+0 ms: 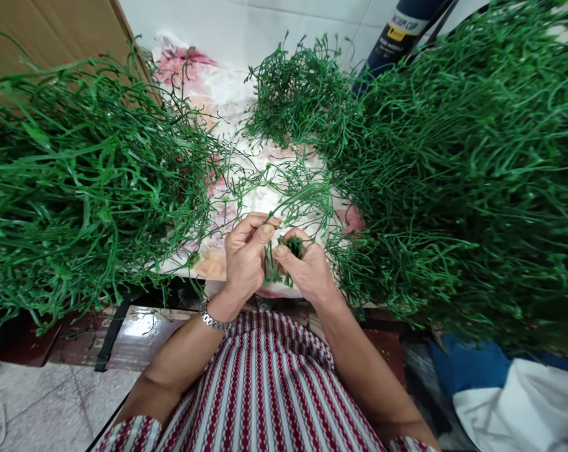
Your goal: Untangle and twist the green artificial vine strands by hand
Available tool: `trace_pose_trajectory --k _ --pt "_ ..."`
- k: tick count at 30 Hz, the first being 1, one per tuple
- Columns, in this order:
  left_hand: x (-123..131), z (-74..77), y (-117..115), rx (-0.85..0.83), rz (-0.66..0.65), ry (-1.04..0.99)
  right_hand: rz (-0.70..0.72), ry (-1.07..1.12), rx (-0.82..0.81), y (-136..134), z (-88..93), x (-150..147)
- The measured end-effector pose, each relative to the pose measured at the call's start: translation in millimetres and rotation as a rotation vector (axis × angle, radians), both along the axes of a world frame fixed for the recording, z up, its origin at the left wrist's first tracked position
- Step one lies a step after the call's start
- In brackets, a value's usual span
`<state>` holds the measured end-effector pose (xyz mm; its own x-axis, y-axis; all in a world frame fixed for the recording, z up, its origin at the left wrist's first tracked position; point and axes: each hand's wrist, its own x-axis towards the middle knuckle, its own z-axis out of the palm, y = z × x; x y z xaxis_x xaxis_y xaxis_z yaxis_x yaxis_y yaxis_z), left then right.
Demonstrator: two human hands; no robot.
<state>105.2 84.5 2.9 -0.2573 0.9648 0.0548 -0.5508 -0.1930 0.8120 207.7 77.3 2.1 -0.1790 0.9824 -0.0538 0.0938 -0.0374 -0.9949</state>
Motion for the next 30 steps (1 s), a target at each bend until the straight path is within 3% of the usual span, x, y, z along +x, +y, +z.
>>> trace_pose_trajectory --k 6,10,16,22,25,28,30 --pt "6 -2.5 -4 0.01 -0.057 -0.003 0.072 -0.076 0.177 3 -9.8 -7" --pt "2 -1.3 -2 -0.075 -0.141 -0.141 0.061 -0.176 0.227 -2 -7.5 -4" --pt "-7 1.3 1 -0.235 -0.236 -0.316 0.12 -0.084 0.219 -4 -4.5 0" --pt "-14 10.0 4 -0.298 -0.273 -0.377 0.337 -0.078 0.138 -5 -6.2 11" --pt "-19 13.3 4 -0.235 -0.293 -0.248 0.28 -0.26 0.24 -8 4.1 19" --pt "-24 13.8 0 -0.206 -0.261 -0.145 0.266 -0.53 0.38 -20 26.9 35" --pt "-26 13.2 -4 -0.208 -0.253 -0.066 0.164 -0.656 0.532 -30 44.7 52"
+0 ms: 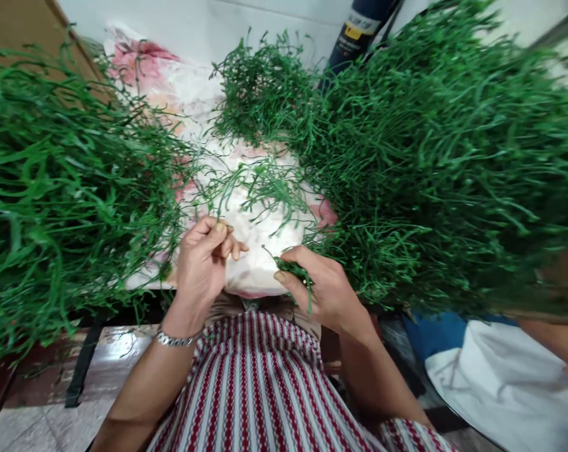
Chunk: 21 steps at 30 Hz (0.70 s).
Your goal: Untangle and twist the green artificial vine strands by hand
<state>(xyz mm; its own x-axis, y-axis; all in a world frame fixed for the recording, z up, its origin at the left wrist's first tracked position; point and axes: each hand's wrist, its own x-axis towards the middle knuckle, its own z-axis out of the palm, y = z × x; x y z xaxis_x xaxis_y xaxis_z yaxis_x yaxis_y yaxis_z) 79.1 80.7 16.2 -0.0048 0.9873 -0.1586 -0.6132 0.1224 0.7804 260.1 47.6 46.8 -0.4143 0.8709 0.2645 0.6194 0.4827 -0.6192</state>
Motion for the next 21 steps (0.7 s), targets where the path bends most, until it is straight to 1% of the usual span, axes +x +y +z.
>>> trace_pose_trajectory --k 2,4,5,6,7,8,10,12,13,15,18,21 --pt "-1 -1.0 -4 0.023 -0.002 0.061 -0.179 -0.07 0.265 -6 14.7 23" --pt "0 -2.2 -8 0.05 -0.01 0.108 -0.467 -0.227 0.53 -7 22.1 50" --pt "1 -2.7 -10 0.064 -0.008 0.128 -0.61 -0.332 0.614 -5 22.1 62" --pt "2 -3.2 -12 0.078 -0.004 0.147 -0.709 -0.446 0.609 -1 19.9 73" --pt "3 -3.6 -13 0.089 0.003 0.165 -0.748 -0.554 0.538 3 15.8 81" --pt "4 -3.9 -14 0.098 0.011 0.181 -0.733 -0.632 0.45 7 10.5 87" --pt "6 -4.1 -16 0.1 0.012 0.206 -0.66 -0.714 0.308 14 0.3 92" --pt "7 -3.7 -17 0.087 -0.008 0.228 -0.599 -0.742 0.244 16 -3.9 92" --pt "7 -3.4 -18 0.082 -0.019 0.238 -0.581 -0.751 0.233 15 -2.7 91" --pt "7 -2.7 -19 0.078 -0.038 0.257 -0.535 -0.771 0.213 11 5.9 92" --pt "6 -2.1 -21 0.078 -0.035 0.265 -0.439 -0.786 0.194 3 26.7 99" --pt "5 -2.6 -22 0.077 -0.027 0.262 -0.38 -0.773 0.217 -5 43.2 105"
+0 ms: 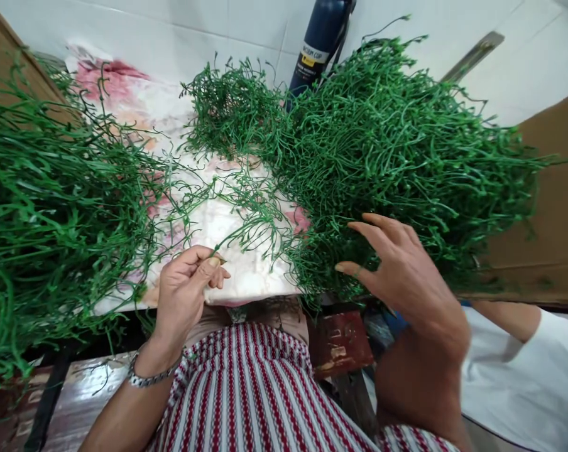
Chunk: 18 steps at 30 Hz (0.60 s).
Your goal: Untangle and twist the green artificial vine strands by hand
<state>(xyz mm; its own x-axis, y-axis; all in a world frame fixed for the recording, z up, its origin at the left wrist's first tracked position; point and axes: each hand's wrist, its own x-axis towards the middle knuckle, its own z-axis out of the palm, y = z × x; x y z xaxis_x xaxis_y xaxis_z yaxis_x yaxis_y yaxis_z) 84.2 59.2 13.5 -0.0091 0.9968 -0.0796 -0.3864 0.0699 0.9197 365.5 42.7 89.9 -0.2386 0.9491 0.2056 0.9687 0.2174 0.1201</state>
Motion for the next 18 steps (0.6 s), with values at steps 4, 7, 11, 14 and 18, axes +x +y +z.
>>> trace_pose_trajectory --k 4,7,11,14,18 --pt "-2 -1.7 0 0.003 -0.019 0.001 0.007 0.0 0.073 1 1.7 1" --pt "-4 -3.4 -1 0.005 -0.024 -0.006 -0.128 0.004 0.204 7 -5.7 -3" --pt "-8 -7.4 -4 -0.008 -0.012 0.03 -0.128 0.012 0.188 9 -6.7 -7" --pt "-11 -12.4 -8 0.009 -0.01 0.104 -0.109 0.019 0.187 3 1.0 -6" --pt "-16 -19.7 -13 0.045 0.002 0.22 -0.097 0.012 0.358 -4 5.3 2"
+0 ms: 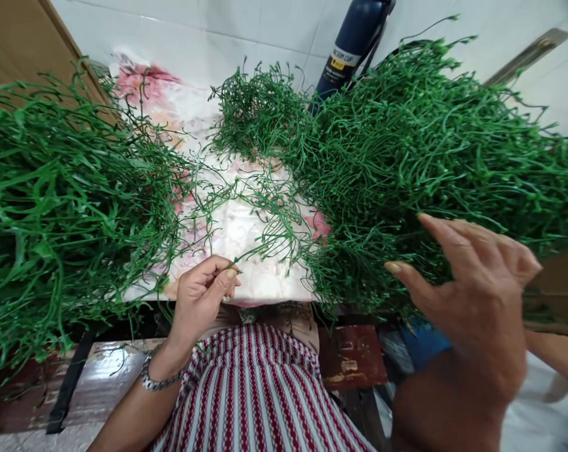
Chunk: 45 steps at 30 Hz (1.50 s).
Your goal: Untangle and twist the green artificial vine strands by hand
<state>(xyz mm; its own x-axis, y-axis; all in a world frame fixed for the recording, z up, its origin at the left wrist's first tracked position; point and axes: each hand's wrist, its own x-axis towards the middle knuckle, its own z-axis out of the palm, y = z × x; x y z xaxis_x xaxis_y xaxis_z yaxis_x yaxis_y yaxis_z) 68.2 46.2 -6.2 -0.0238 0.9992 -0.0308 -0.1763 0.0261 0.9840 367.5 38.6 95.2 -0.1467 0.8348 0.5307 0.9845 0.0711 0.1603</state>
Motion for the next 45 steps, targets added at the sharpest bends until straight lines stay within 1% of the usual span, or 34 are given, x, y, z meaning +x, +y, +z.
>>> trace_pose_trajectory --k 2,3,5,6,7,9,11,13,14,16,18,19,20,21,23,25,26,28,30,31,33,36,39,42,45 --pt "-2 -2.8 -2 0.024 0.012 0.059 0.054 0.029 0.182 -4 -2.7 1" --pt "-3 -3.7 -3 0.034 0.015 0.088 0.077 0.082 0.327 -7 -4.6 -2" --pt "-4 -4.3 -5 0.044 0.015 0.125 0.099 0.247 0.571 -11 -9.1 -15" --pt "-4 -3.8 -6 0.044 0.009 0.121 0.16 0.28 0.644 -12 -11.7 -26" --pt "-4 -2.8 -7 0.039 -0.003 0.095 0.196 0.315 0.569 -12 -14.8 -39" --pt "-4 0.3 -10 0.016 -0.041 -0.005 0.311 0.293 0.178 -6 -23.9 -67" --pt "-4 3.5 -13 -0.033 -0.089 -0.114 0.375 0.292 -0.121 7 -37.5 -92" --pt "-6 5.1 -18 -0.074 -0.139 -0.174 0.332 0.318 -0.247 22 -53.4 -110" --pt "-9 5.1 -20 -0.085 -0.174 -0.171 0.3 0.339 -0.296 29 -60.8 -115" --pt "-17 4.4 -25 -0.07 -0.279 -0.081 0.254 0.396 -0.318 38 -71.7 -121" --pt "-29 4.9 -28 -0.015 -0.398 0.117 0.245 0.439 -0.277 41 -76.0 -122" --pt "-35 6.3 -29 0.02 -0.43 0.222 0.251 0.444 -0.25 40 -75.8 -122" --pt "-41 8.8 -29 0.052 -0.431 0.307 0.261 0.438 -0.227 39 -74.5 -121" --pt "-45 12.2 -29 0.082 -0.396 0.367 0.273 0.422 -0.212 37 -72.6 -121" --pt "-48 21.6 -26 0.134 -0.24 0.435 0.307 0.388 -0.198 33 -68.7 -123" --pt "-42 32.6 -20 0.208 -0.084 0.508 0.362 0.368 -0.208 28 -66.6 -126" --pt "-35 37.7 -16 0.251 -0.06 0.562 0.397 0.363 -0.221 26 -66.4 -128" --pt "-19 44.8 -7 0.32 -0.106 0.621 0.468 0.358 -0.254 23 -67.7 -133" --pt "-3 45.6 2 0.337 -0.161 0.648 0.519 0.374 -0.272 22 -70.1 -138" --pt "3 43.6 6 0.305 -0.165 0.634 0.54 0.393 -0.271 21 -71.5 -140" --pt "11 35.9 10 0.219 -0.127 0.518 0.593 0.447 -0.263 22 -74.1 -142" --pt "15 22.6 12 0.078 -0.069 0.213 0.696 0.539 -0.271 21 -76.1 -145" --pt "14 15.2 11 0.012 -0.021 -0.042 0.767 0.65 -0.344 18 -73.8 -143" --pt "12 14.3 9 0.023 0.009 -0.111 0.805 0.754 -0.399 14 -67.9 -136" --pt "10 15.9 6 0.009 -0.022 -0.095 0.783 0.843 -0.285 14 -61.6 -131"
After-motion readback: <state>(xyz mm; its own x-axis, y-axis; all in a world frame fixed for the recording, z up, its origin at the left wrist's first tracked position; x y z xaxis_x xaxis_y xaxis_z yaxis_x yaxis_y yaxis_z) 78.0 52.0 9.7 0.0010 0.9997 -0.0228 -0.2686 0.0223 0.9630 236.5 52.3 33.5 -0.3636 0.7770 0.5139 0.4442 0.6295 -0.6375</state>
